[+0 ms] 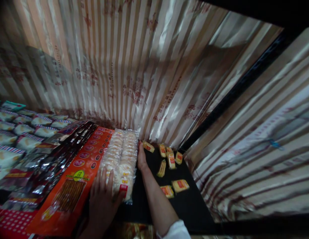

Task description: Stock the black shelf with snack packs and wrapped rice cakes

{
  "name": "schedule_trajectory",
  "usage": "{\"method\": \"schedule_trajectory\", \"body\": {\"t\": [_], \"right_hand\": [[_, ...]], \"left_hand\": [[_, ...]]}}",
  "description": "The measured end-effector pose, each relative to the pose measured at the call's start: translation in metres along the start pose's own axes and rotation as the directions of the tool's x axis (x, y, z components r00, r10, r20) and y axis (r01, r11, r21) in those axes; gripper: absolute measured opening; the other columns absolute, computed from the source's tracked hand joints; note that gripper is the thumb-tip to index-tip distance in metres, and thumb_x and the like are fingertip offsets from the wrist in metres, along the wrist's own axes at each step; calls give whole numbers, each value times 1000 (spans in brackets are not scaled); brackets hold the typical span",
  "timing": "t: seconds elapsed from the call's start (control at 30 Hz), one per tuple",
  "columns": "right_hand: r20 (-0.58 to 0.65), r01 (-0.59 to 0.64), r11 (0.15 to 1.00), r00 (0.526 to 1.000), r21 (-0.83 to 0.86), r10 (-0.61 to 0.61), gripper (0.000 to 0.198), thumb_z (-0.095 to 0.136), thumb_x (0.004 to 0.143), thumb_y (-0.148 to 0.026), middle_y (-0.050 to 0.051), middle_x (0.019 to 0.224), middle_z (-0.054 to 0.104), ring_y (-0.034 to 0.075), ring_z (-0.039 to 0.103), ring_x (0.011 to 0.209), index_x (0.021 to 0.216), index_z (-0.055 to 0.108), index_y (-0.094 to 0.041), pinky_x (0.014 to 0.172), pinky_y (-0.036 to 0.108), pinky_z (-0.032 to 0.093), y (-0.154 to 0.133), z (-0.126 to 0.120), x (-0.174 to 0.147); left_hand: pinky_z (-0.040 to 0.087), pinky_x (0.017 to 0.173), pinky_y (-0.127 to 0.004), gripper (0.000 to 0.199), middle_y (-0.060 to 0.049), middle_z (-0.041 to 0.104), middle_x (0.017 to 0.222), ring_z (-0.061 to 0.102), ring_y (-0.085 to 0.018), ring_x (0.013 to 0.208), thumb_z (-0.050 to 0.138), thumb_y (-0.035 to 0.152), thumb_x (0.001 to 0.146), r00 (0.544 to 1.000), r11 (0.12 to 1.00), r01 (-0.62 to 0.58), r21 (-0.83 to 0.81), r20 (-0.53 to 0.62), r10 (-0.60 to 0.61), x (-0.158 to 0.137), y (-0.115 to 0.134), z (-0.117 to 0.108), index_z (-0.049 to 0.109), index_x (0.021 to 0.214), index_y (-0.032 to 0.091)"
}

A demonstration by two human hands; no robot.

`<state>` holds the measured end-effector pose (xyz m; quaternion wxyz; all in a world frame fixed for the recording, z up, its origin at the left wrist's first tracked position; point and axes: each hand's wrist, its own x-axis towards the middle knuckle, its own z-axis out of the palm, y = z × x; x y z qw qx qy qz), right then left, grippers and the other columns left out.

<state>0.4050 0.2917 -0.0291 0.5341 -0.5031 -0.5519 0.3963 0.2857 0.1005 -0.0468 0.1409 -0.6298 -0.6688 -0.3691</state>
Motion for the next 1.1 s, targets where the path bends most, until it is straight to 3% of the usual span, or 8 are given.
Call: {"method": "schedule_trajectory", "body": {"t": [0.13,0.3,0.47,0.6,0.73,0.83,0.97,1.1], "right_hand": [[113,-118,992,987,34,114,79,10,84,-68,8,106,68,23,56,109,128,51,-15,98,40,39,-7,2,-2],[164,-169,985,973,34,161,81,15,80,-73,7,107,68,23,57,108,127,51,-17,96,39,41,-7,2,-7],[126,-154,979,982,135,137,83,17,80,-73,9,112,65,24,56,111,126,51,-14,97,39,42,-6,1,1],[52,-121,981,992,152,115,80,23,80,-71,10,127,55,23,50,119,128,48,-12,101,37,38,-9,-3,23],[55,-48,995,997,-83,53,78,28,80,-70,11,136,46,22,41,126,127,49,-11,109,37,27,-17,-5,52],[94,17,958,995,-286,11,72,40,78,-67,11,137,46,22,36,130,123,54,-13,112,38,17,-23,2,74],[166,42,927,986,-374,22,62,49,76,-62,8,134,49,22,35,131,116,60,-16,112,40,15,-23,18,99],[202,62,903,979,-425,29,58,56,74,-57,13,128,54,25,36,130,108,64,-11,112,38,12,-19,28,115]], "left_hand": [[31,102,-53,71,-15,30,145,19,-37,135,57,47,78,1000,1000,11,-7,19,-10,1,0,0,33,138,17],[30,101,-54,72,-15,31,145,19,-36,135,56,48,78,999,1000,16,-11,29,-15,0,-1,2,32,138,17],[31,100,-53,71,-15,32,144,20,-37,135,56,49,77,999,1000,17,10,38,-18,-1,-1,3,34,137,16],[31,101,-52,70,-14,33,144,22,-36,134,56,48,78,999,1000,15,18,36,-16,-1,-2,4,34,137,17],[31,101,-52,71,-15,34,143,26,-36,132,55,48,77,1000,1000,2,23,22,-2,-1,-3,6,35,137,17],[32,99,-51,72,-13,37,142,26,-36,132,55,49,77,1000,1000,0,20,3,0,-2,-4,7,34,138,19],[32,99,-51,74,-14,37,142,27,-37,132,56,48,76,1000,1000,-5,10,-18,5,-3,-4,10,31,139,18],[31,98,-52,78,-16,35,142,28,-38,131,57,48,75,999,999,-25,24,-26,26,-5,-6,13,29,140,16]]}}
